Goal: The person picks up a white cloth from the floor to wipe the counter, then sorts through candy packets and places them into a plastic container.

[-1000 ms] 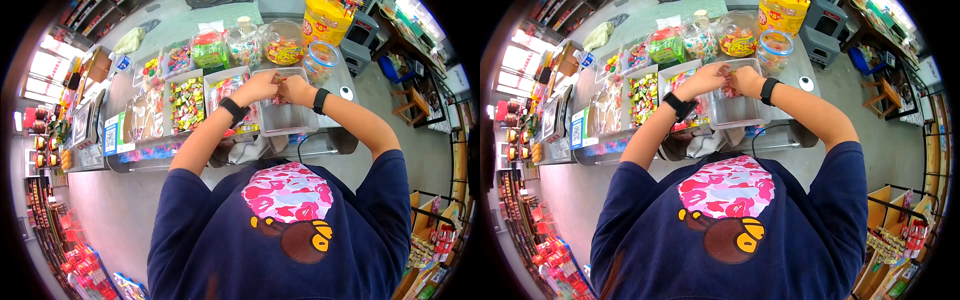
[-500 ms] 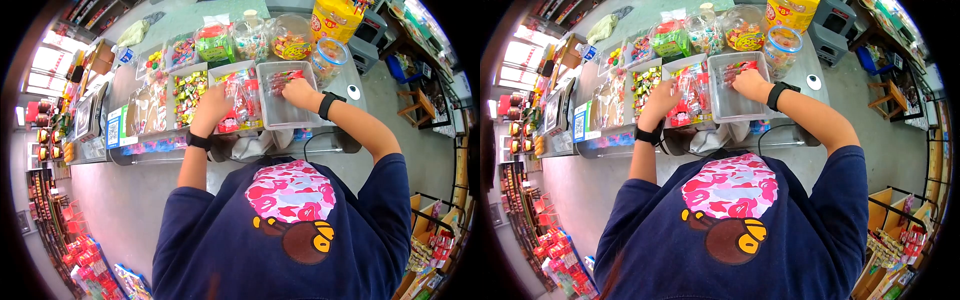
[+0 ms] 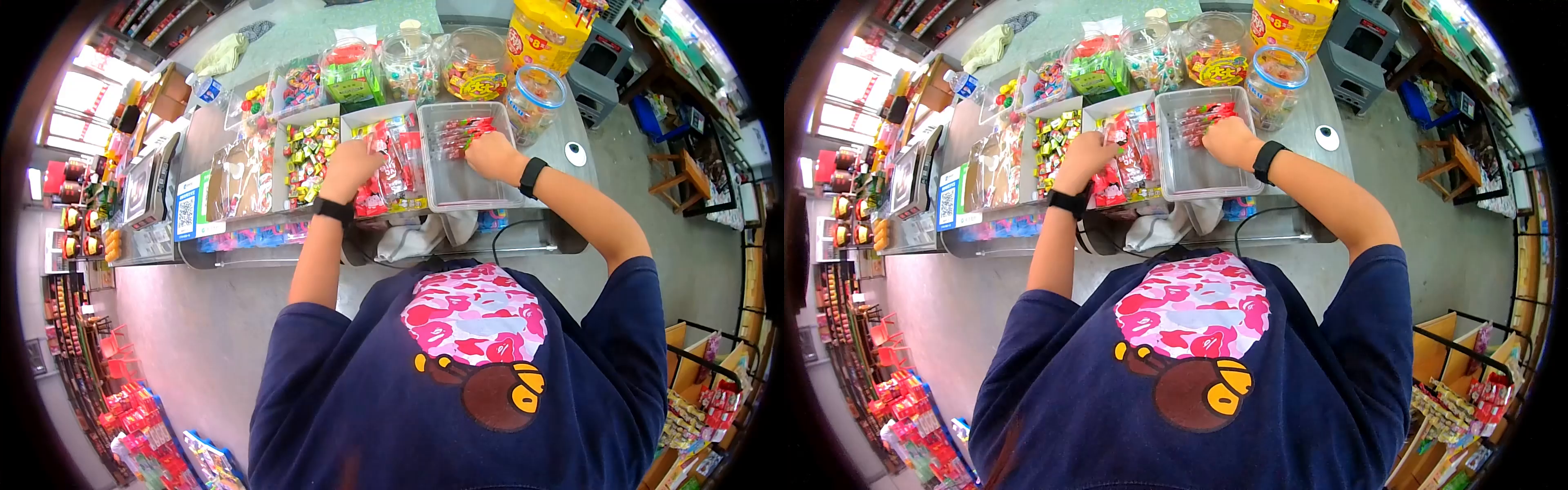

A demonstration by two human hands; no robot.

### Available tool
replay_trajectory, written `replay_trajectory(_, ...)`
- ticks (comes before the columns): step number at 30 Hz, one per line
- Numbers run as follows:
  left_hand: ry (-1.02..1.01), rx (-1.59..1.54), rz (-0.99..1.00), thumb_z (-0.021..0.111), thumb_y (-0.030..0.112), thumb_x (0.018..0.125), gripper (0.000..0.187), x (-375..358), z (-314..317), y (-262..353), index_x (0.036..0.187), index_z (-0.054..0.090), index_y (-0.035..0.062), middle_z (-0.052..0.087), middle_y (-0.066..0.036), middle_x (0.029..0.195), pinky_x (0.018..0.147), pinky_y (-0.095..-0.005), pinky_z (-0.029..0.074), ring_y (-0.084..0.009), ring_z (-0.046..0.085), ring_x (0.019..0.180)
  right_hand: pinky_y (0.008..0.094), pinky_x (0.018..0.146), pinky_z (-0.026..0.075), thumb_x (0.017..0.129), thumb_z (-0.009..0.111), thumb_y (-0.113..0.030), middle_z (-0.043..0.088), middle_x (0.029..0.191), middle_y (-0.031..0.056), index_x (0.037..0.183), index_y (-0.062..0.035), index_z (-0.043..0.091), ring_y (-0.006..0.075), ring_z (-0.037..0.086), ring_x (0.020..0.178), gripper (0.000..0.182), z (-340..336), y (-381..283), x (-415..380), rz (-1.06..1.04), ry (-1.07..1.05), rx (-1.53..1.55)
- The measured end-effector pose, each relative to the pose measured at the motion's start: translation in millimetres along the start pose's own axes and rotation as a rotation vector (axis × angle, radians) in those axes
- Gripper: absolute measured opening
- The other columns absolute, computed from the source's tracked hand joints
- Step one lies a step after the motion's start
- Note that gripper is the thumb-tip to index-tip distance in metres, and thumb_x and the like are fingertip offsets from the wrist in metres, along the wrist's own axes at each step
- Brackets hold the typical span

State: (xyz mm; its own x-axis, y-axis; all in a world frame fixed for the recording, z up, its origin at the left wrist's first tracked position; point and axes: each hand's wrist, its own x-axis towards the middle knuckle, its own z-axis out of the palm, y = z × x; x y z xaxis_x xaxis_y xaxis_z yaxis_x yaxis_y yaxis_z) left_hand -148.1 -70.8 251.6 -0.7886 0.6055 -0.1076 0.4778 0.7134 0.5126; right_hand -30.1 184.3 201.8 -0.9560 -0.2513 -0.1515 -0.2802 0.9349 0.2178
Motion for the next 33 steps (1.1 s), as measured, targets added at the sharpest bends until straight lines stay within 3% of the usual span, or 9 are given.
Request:
replay_trajectory(4,0.132,-0.043,-0.034,0.061,0.035,0.072,0.038,-8,-17,-17,0.071,0.063,-0.003,0.061,-0.021,0.066,0.064,-0.0413,0.048,-0.0364,0.061,0.066,0.0391,0.056,0.05,0.074,0.055,-0.017,0.065,0.072,0.0113,0.072,-0.0074,0.067,0.0273,0.065,0.067,0.015,-4,0,-2,-0.012,-0.002,0.013)
replay_trajectory(7,0.12,-0.019,-0.017,0.06,0.035,0.074,0.038,-18,-14,-16,0.07,0.064,-0.0024,0.061,-0.021,0.068,0.064,-0.0419,0.047,-0.037,0.061,0.067,0.0395,0.056,0.05,0.074,0.056,-0.017,0.065,0.072,0.011,0.071,-0.0071,0.067,0.0273,0.065,0.067,0.015,-5,-2,0,-0.009,0.007,0.019)
replay_trajectory(9,0.146,0.12,0.099,0.057,0.029,0.075,0.031,-20,1,-13,0.07,0.066,0.0002,0.062,-0.022,0.071,0.066,-0.0461,0.047,-0.0388,0.06,0.069,0.0396,0.057,0.05,0.074,0.056,-0.017,0.065,0.072,0.0113,0.071,-0.0072,0.067,0.0273,0.065,0.067,0.015,-2,-3,2,0.022,0.003,0.044)
replay_trajectory(11,0.043,0.317,0.138,0.055,0.026,0.074,0.027,-14,9,-10,0.072,0.067,0.0019,0.063,-0.021,0.073,0.068,-0.047,0.048,-0.0381,0.06,0.07,0.0398,0.056,0.05,0.074,0.056,-0.017,0.065,0.072,0.0116,0.071,-0.0072,0.067,0.0276,0.065,0.066,0.015,-1,-4,2,0.019,0.011,0.051)
replay_trajectory(24,0.098,0.295,0.143,0.051,0.022,0.076,0.026,-13,16,-12,0.073,0.065,0.0003,0.062,-0.023,0.073,0.069,-0.048,0.048,-0.0395,0.06,0.072,0.0412,0.055,0.049,0.073,0.057,-0.018,0.064,0.069,0.0138,0.066,-0.0054,0.066,0.03,0.064,0.064,0.017,-6,-6,-8,0.02,0.093,0.114)
replay_trajectory(31,0.243,0.144,0.098,0.053,0.026,0.082,0.031,-21,-7,6,0.077,0.062,-0.0026,0.061,-0.023,0.075,0.065,-0.0452,0.047,-0.04,0.059,0.072,0.0415,0.055,0.05,0.073,0.056,-0.018,0.064,0.067,0.016,0.065,-0.0048,0.065,0.0309,0.064,0.063,0.018,-8,-7,-8,0.034,0.096,0.151)
replay_trajectory(33,0.195,-0.283,0.178,0.055,0.031,0.084,0.034,-21,-10,19,0.079,0.062,-0.0027,0.06,-0.02,0.073,0.063,-0.0397,0.045,-0.034,0.059,0.069,0.0431,0.055,0.05,0.074,0.055,-0.017,0.063,0.067,0.0173,0.065,-0.0042,0.065,0.0316,0.064,0.062,0.019,-9,-7,-7,0.043,0.106,0.191)
